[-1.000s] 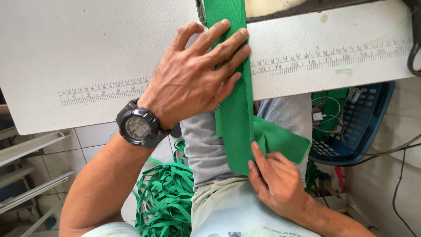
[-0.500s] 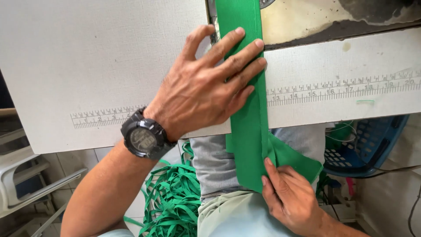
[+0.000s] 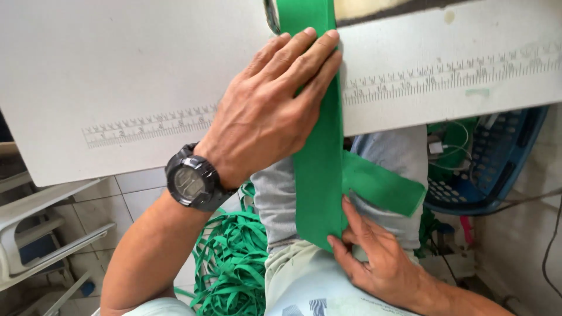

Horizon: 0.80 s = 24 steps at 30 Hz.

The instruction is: Aligning, preparing, and cutting green fabric strips on a sewing machine table.

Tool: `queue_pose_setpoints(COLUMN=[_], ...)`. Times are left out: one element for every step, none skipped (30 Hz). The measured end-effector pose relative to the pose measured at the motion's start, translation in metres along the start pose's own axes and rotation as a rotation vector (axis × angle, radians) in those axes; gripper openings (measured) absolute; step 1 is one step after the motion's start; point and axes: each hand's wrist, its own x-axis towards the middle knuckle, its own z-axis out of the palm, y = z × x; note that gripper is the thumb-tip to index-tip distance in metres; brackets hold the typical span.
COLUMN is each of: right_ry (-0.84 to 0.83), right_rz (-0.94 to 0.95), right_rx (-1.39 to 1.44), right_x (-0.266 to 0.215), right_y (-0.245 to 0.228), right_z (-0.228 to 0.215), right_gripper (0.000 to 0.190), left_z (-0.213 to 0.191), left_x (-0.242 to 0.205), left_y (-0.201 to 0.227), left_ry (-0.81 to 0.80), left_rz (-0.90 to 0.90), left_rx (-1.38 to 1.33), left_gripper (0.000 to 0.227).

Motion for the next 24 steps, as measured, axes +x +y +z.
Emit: queue_pose_setpoints(right_ry=[0.002, 0.005, 0.008, 0.014, 0.005, -0.008, -0.007, -0.013, -0.020, -0.021, -0.019, -0.016, -0.017, -0.016, -0.014, -0.012, -0.015, -0.018, -0.016, -0.016, -0.016, -0.015, -0.019, -0.022], right_rz=[0.014, -0.022, -0.057, -0.059, -0.069, -0.077, -0.076, -0.091, -0.106, -0.107, -0.111, -0.119, -0.123, -0.118, -0.112, -0.113, -0.118, -0.125, -0.126, -0.122, -0.117, -0.118, -0.117, -0.118], right_rx=[0.002, -0.024, -0.050, -0.050, -0.057, -0.060, -0.059, -0.069, -0.079, -0.080, -0.090, -0.098, -0.097, -0.099, -0.101, -0.104, -0.113, -0.120, -0.119, -0.111, -0.102, -0.100, -0.095, -0.092], right_x=[-0.003, -0.005, -0.006, -0.006, -0.005, -0.006, -0.006, -0.006, -0.006, -0.006, -0.006, -0.005, -0.005, -0.005, -0.005, -0.006, -0.006, -0.005, -0.005, -0.005, -0.004, -0.004, -0.004, -0.003], right_y=[0.001, 0.003, 0.005, 0.006, 0.006, 0.006, 0.006, 0.006, 0.007, 0.006, 0.006, 0.006, 0.007, 0.007, 0.007, 0.007, 0.007, 0.007, 0.007, 0.006, 0.006, 0.006, 0.006, 0.006], right_z=[-0.001, -0.002, -0.003, -0.004, -0.004, -0.005, -0.005, -0.005, -0.005, -0.005, -0.005, -0.005, -0.005, -0.004, -0.004, -0.004, -0.004, -0.004, -0.004, -0.005, -0.005, -0.005, -0.005, -0.005], right_gripper=[0.079, 0.078, 0.076, 0.076, 0.077, 0.079, 0.079, 0.079, 0.079, 0.079, 0.078, 0.078, 0.078, 0.077, 0.076, 0.076, 0.077, 0.078, 0.078, 0.077, 0.077, 0.077, 0.077, 0.077], left_z=[0.000, -0.001, -0.003, -0.003, -0.003, -0.003, -0.003, -0.002, -0.002, -0.002, -0.002, -0.002, -0.002, -0.002, -0.001, -0.001, -0.001, -0.002, -0.003, -0.003, -0.003, -0.004, -0.004, -0.004], left_x=[-0.004, -0.007, -0.009, -0.010, -0.011, -0.013, -0.013, -0.014, -0.014, -0.014, -0.014, -0.014, -0.014, -0.014, -0.014, -0.014, -0.013, -0.013, -0.013, -0.013, -0.013, -0.014, -0.014, -0.014], left_y=[0.003, 0.006, 0.007, 0.007, 0.007, 0.008, 0.007, 0.006, 0.005, 0.005, 0.005, 0.004, 0.004, 0.004, 0.003, 0.003, 0.003, 0.002, 0.002, 0.002, 0.001, 0.002, 0.002, 0.002], left_ry=[-0.007, -0.047, -0.088, -0.087, -0.076, -0.067, -0.069, -0.050, -0.032, -0.031, -0.026, -0.023, -0.022, -0.030, -0.037, -0.035, -0.036, -0.038, -0.039, -0.054, -0.069, -0.070, -0.090, -0.107], left_rz=[0.004, 0.005, 0.007, 0.012, 0.021, 0.026, 0.027, 0.047, 0.066, 0.065, 0.066, 0.068, 0.066, 0.073, 0.081, 0.083, 0.090, 0.097, 0.098, 0.094, 0.090, 0.090, 0.089, 0.088], left_rx=[-0.012, -0.014, -0.015, -0.013, -0.020, -0.031, -0.030, -0.054, -0.077, -0.078, -0.083, -0.085, -0.081, -0.065, -0.049, -0.048, -0.056, -0.062, -0.060, -0.066, -0.072, -0.070, -0.068, -0.065], left_gripper=[0.039, 0.042, 0.045, 0.045, 0.043, 0.041, 0.041, 0.038, 0.035, 0.035, 0.035, 0.034, 0.034, 0.035, 0.036, 0.036, 0.035, 0.034, 0.034, 0.035, 0.036, 0.036, 0.038, 0.040])
